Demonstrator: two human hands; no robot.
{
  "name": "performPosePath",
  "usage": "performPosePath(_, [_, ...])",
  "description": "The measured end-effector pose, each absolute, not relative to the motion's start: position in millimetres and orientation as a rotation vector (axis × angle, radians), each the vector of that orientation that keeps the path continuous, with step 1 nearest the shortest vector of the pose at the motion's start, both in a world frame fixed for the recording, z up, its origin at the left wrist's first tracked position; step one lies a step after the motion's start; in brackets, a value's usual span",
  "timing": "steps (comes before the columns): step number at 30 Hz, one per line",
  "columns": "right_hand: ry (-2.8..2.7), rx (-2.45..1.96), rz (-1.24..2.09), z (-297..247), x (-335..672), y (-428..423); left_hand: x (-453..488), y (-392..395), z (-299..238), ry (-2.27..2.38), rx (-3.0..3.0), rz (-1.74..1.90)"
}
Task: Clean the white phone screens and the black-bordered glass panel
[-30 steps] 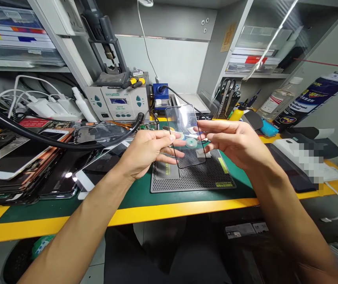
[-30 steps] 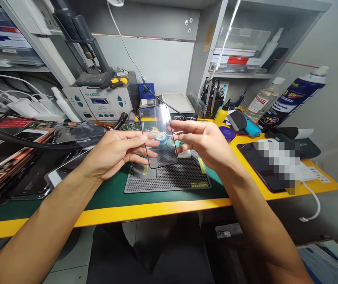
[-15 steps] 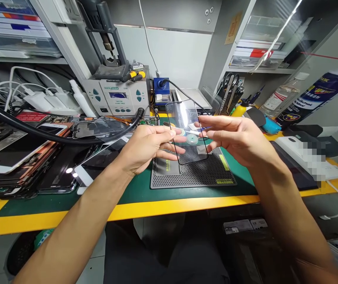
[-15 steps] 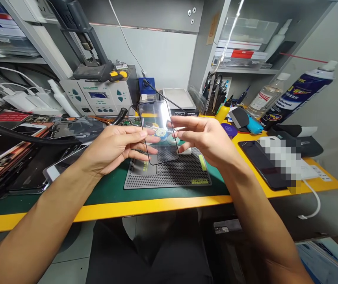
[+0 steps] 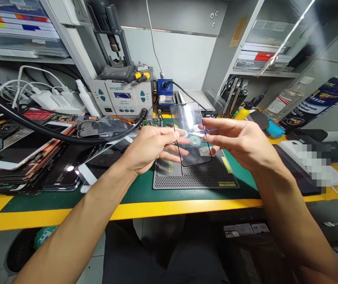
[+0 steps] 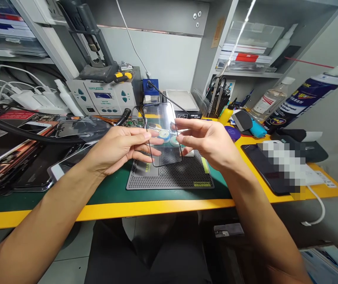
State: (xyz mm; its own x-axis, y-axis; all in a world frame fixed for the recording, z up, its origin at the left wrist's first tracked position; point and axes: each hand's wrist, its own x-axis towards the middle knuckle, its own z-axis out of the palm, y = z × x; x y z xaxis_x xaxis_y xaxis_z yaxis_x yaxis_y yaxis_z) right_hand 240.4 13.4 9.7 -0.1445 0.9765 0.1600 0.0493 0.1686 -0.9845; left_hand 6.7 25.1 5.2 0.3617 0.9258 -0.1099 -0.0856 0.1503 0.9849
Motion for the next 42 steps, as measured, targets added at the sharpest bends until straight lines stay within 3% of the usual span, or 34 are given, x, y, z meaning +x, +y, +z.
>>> performPosePath(42, [-1.42,-1.088,1.174,12.3,237.2,12.4,8.5,19.5,15.0,0.95,1.136,0.866])
